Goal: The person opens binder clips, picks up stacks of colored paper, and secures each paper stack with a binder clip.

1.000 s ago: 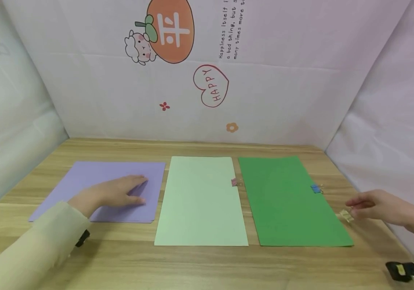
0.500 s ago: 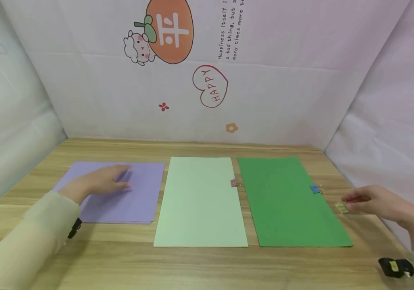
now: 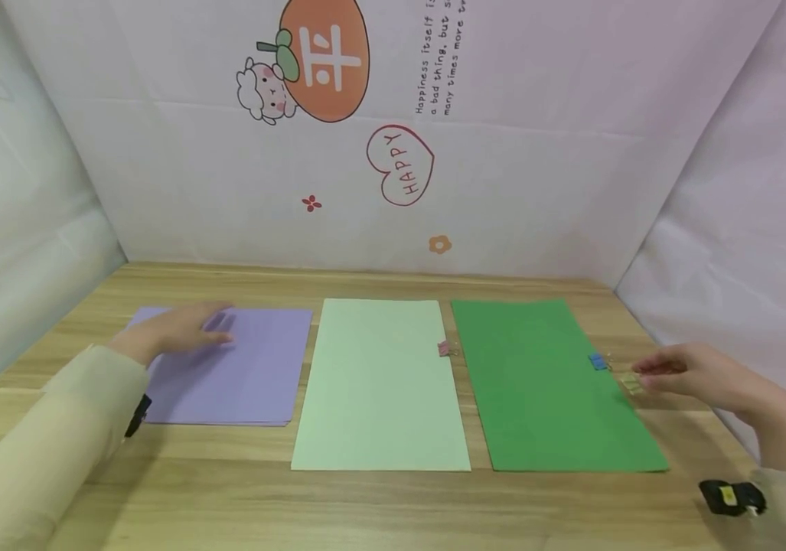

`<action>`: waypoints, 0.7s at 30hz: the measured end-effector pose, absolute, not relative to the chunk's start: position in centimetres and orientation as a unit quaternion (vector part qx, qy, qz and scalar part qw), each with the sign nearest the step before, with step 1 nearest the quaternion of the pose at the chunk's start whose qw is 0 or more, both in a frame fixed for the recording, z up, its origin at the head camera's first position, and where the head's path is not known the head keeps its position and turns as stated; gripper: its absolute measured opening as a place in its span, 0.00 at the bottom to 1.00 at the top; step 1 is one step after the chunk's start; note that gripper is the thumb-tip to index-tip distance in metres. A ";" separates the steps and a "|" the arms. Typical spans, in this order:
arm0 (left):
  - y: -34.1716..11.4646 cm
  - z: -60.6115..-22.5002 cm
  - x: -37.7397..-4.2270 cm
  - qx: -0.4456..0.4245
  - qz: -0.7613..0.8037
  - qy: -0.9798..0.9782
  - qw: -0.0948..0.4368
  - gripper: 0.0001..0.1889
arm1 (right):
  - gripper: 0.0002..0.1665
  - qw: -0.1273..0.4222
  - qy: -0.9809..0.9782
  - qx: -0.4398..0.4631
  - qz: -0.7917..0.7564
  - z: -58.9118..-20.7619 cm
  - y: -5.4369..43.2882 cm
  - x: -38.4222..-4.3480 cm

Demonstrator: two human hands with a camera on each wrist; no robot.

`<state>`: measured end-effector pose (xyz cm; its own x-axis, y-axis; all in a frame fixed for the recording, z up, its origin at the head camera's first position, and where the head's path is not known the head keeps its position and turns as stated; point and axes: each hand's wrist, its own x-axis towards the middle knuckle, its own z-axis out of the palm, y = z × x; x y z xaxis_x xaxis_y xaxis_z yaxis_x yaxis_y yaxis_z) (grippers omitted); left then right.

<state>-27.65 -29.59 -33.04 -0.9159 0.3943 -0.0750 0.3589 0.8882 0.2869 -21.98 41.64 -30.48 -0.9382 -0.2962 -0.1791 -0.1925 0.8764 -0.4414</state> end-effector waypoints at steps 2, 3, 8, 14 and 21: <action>-29.8 -33.0 -28.0 0.193 0.133 0.970 0.065 0.37 | 0.29 0.118 0.962 -0.128 -0.212 -30.4 41.3 -22.0; -29.9 -33.0 -28.2 0.192 0.131 0.971 0.063 0.37 | 0.29 0.117 0.961 -0.130 -0.212 -30.4 41.1 -22.1; -30.5 -33.1 -29.0 0.194 0.131 0.971 0.056 0.36 | 0.26 0.098 0.963 -0.139 -0.207 -30.3 40.0 -22.7; -30.9 -33.4 -29.5 0.184 0.129 0.973 0.052 0.33 | 0.26 0.095 0.958 -0.144 -0.230 -29.9 38.8 -23.2; -30.9 -33.3 -30.0 0.195 0.121 0.972 0.053 0.33 | 0.26 0.086 0.955 -0.152 -0.239 -29.6 37.6 -23.5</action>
<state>-29.97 -30.90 -33.33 -0.9184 0.3918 -0.0549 0.3664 0.8947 0.2556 -23.53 37.55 -29.63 -0.9389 -0.3319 -0.0915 -0.2498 0.8397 -0.4822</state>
